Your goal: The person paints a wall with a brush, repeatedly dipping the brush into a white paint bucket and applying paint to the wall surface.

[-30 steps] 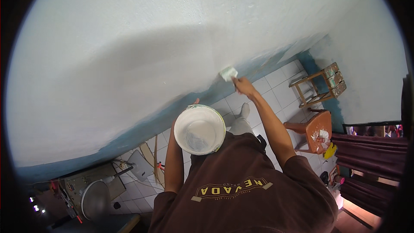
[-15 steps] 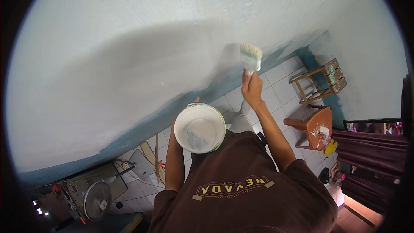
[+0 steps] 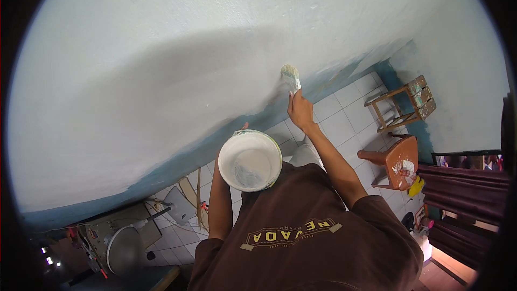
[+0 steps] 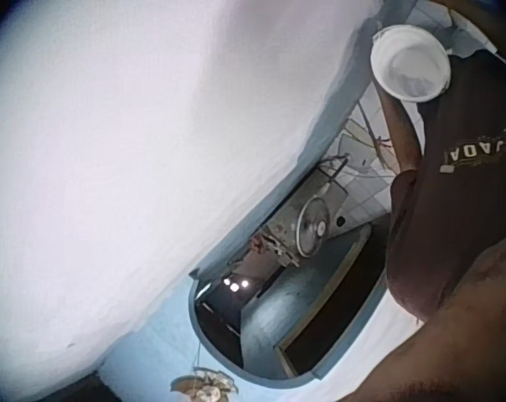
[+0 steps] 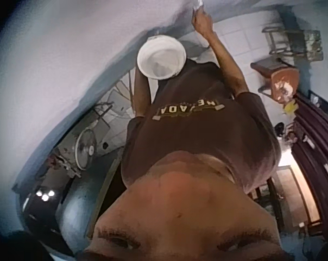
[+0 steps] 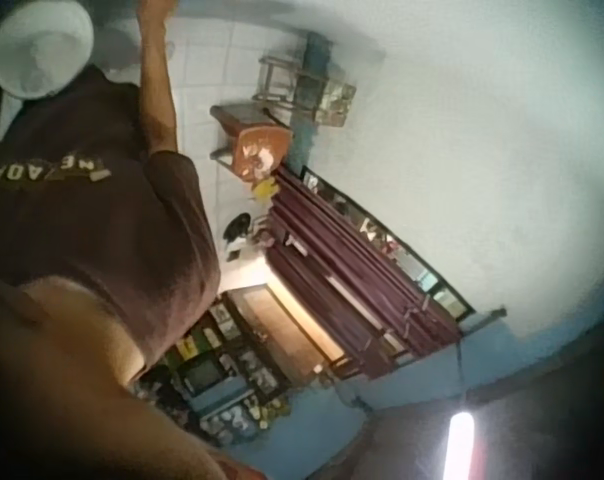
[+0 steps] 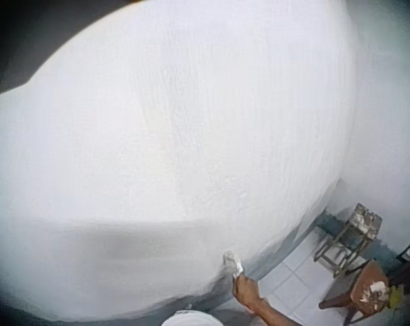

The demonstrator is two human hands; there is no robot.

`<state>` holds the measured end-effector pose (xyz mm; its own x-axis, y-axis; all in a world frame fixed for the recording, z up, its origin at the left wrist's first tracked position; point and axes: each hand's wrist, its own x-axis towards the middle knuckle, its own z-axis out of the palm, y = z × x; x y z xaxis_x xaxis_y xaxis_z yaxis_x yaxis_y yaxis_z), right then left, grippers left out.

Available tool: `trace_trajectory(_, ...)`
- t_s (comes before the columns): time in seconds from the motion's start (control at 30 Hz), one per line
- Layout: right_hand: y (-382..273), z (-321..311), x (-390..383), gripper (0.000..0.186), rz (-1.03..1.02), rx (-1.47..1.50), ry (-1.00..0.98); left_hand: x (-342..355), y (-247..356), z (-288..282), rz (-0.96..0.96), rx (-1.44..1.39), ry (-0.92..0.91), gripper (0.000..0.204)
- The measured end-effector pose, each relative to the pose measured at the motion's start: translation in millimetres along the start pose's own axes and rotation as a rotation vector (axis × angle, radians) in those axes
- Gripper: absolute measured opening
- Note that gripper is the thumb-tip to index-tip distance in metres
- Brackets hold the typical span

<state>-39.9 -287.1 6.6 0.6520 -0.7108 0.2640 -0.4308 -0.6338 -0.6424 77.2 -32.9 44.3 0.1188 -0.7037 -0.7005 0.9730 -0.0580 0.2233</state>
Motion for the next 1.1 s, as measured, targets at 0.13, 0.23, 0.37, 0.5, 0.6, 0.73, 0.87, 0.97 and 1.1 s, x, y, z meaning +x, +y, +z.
trace_trajectory(0.13, -0.2, -0.5, -9.7, 0.025, 0.026, 0.104, 0.079, 10.6, -0.5, -15.0, -0.051, -0.070, -0.101, 0.043)
trace_trajectory(0.23, -3.0, -2.4, -3.1, 0.029, 0.002, 0.030, -0.033, 12.8, -0.6, -17.7, -0.051, -0.066, -0.105, 0.043)
trace_trajectory(0.37, 14.0, -11.3, -8.0, 0.030, 0.070, 0.130, -0.117, 13.0, -3.2, -15.7, -0.041, -0.050, -0.085, 0.044)
trace_trajectory(0.5, 54.1, 0.4, -28.5, 0.039, 0.101, 0.209, -0.062, 7.7, -4.1, -2.4, -0.038, -0.025, -0.109, 0.046)
trace_trajectory(0.6, 43.7, -12.6, -31.8, 0.051, 0.238, 0.493, -0.112, -6.0, -3.7, 8.6, 0.010, 0.016, -0.052, 0.047)
trace_trajectory(0.73, -9.3, -48.4, -7.8, 0.054, 0.325, 0.815, -0.128, -3.2, -4.7, -3.3, 0.012, 0.052, -0.024, 0.047)
trace_trajectory(0.87, -3.8, -36.9, 18.2, 0.056, 0.259, 0.859, -0.179, 7.1, -0.2, -12.1, -0.032, 0.093, -0.057, 0.044)
trace_trajectory(0.97, 44.8, 1.0, 11.3, 0.056, 0.216, 0.668, -0.262, 22.9, -2.7, -24.5, -0.048, 0.008, -0.134, 0.038)
trace_trajectory(1.1, 55.3, -0.3, -22.0, 0.055, 0.148, 0.300, -0.403, 7.0, -5.2, -22.3, 0.190, 0.028, 0.050, 0.034)
